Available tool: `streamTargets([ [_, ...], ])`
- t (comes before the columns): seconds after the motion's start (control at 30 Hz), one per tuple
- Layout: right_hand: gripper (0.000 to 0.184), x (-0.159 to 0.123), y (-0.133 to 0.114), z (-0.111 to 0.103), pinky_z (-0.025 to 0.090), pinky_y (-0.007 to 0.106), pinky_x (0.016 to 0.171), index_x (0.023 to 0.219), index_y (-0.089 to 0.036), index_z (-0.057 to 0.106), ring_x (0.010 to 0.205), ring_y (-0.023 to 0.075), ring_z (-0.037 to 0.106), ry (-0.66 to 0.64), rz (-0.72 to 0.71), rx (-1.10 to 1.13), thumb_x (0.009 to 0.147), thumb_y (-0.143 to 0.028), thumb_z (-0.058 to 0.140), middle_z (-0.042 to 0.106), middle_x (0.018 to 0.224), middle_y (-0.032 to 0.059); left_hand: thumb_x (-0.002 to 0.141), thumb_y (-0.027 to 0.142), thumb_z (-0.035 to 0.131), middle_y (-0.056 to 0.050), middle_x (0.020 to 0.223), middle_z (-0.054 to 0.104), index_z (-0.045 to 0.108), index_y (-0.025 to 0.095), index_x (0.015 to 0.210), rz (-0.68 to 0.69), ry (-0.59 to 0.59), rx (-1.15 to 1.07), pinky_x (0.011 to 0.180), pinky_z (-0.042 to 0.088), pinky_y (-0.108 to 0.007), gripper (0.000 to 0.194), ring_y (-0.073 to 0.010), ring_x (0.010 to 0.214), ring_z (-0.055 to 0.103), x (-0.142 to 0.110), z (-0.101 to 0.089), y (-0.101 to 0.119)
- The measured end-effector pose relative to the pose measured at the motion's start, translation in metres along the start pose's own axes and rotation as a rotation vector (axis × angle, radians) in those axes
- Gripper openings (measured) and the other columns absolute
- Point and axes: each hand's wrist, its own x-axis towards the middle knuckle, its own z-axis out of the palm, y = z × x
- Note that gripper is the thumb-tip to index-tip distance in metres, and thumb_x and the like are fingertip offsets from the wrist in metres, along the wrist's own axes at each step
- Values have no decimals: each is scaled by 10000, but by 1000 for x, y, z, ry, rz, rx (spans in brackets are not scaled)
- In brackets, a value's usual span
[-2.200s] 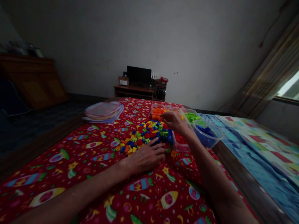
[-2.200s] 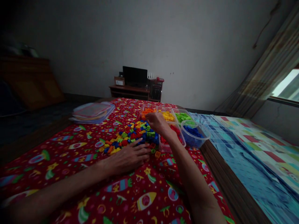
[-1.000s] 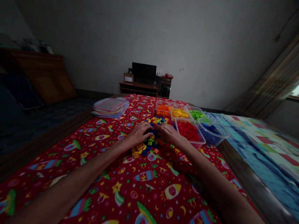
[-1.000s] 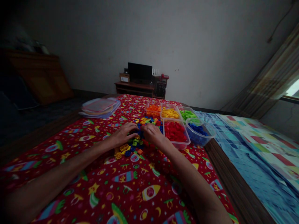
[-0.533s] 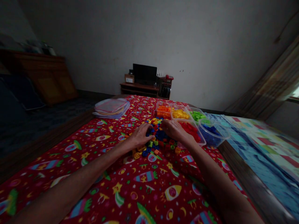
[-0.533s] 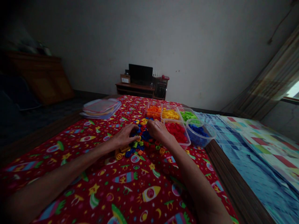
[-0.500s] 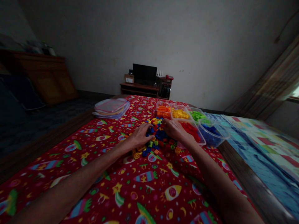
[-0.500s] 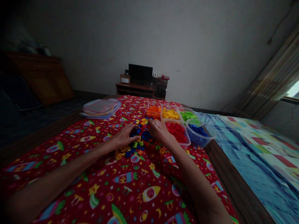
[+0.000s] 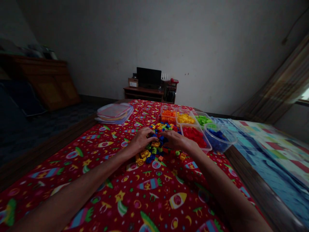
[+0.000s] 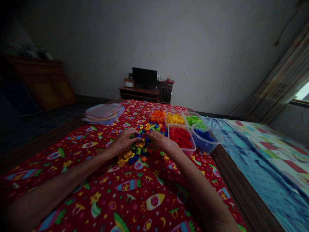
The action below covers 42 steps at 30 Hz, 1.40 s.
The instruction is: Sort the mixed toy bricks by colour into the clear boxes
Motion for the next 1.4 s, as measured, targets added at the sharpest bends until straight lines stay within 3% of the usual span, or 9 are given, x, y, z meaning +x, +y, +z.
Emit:
streamTargets([
  [0.2, 441, 4, 0, -4, 457, 301, 829, 1158, -134, 613, 957, 192, 598, 109, 6, 60, 741, 6, 571, 662, 1021, 118, 641, 463, 705, -41, 876, 664, 715, 194, 760, -155, 68, -281, 732, 489, -299, 295, -194, 822, 610, 3, -2, 2],
  [0.3, 406, 9, -3, -12, 447, 257, 718, 1110, -146, 646, 804, 153, 604, 191, 43, 135, 735, -10, 575, 680, 916, 82, 594, 511, 724, -39, 861, 698, 719, 180, 817, -296, 42, -451, 698, 495, -290, 399, -198, 788, 629, 2, -1, 5],
  [0.43, 386, 14, -11, -20, 438, 248, 687, 1129, -152, 646, 741, 133, 598, 304, 74, 283, 754, -86, 588, 689, 950, 76, 589, 510, 734, -27, 860, 719, 689, 175, 931, -411, 42, -632, 675, 492, -270, 481, -184, 760, 642, 1, -2, 15],
  [0.53, 391, 17, -19, -20, 429, 241, 687, 1122, -169, 656, 739, 130, 597, 288, 24, 344, 749, -83, 581, 691, 963, 64, 578, 505, 748, -6, 787, 710, 638, 174, 978, -449, 56, -750, 652, 496, -260, 531, -172, 718, 657, -1, -3, 22],
  [0.67, 273, 19, -24, -14, 399, 221, 663, 960, -149, 705, 736, 133, 589, 277, 2, 296, 723, -58, 605, 692, 883, 62, 564, 508, 759, 15, 687, 678, 588, 166, 934, -502, 46, -802, 657, 516, -278, 532, -177, 678, 671, -2, -1, 22],
  [0.9, 215, 18, -15, -10, 364, 211, 618, 909, -142, 690, 664, 116, 552, 264, 92, 232, 741, -74, 575, 679, 812, 44, 607, 523, 723, -23, 818, 708, 614, 168, 870, -410, -53, -707, 787, 535, -339, 456, -196, 778, 680, 1, -7, 15],
  [1.03, 209, 16, -14, -7, 363, 217, 635, 980, -142, 653, 705, 127, 560, 203, 62, 221, 786, -117, 579, 674, 836, 53, 608, 493, 738, -45, 868, 718, 591, 170, 976, -398, -162, -683, 799, 538, -372, 511, -217, 818, 689, 0, -11, 13],
  [1.2, 192, 16, -18, -2, 349, 215, 629, 988, -123, 650, 695, 126, 558, 179, 24, 190, 808, -131, 584, 668, 808, 63, 697, 433, 670, -60, 858, 715, 555, 165, 1049, -363, -137, -651, 762, 543, -362, 457, -210, 804, 693, 1, -13, 11],
  [1.4, 234, 7, -3, -32, 366, 211, 624, 999, -151, 666, 685, 116, 550, 346, 141, 130, 806, -128, 536, 669, 803, 37, 731, 301, 570, -50, 865, 706, 668, 187, 796, -85, -85, -3, 803, 505, -342, 165, -216, 846, 650, 6, -27, 0],
])
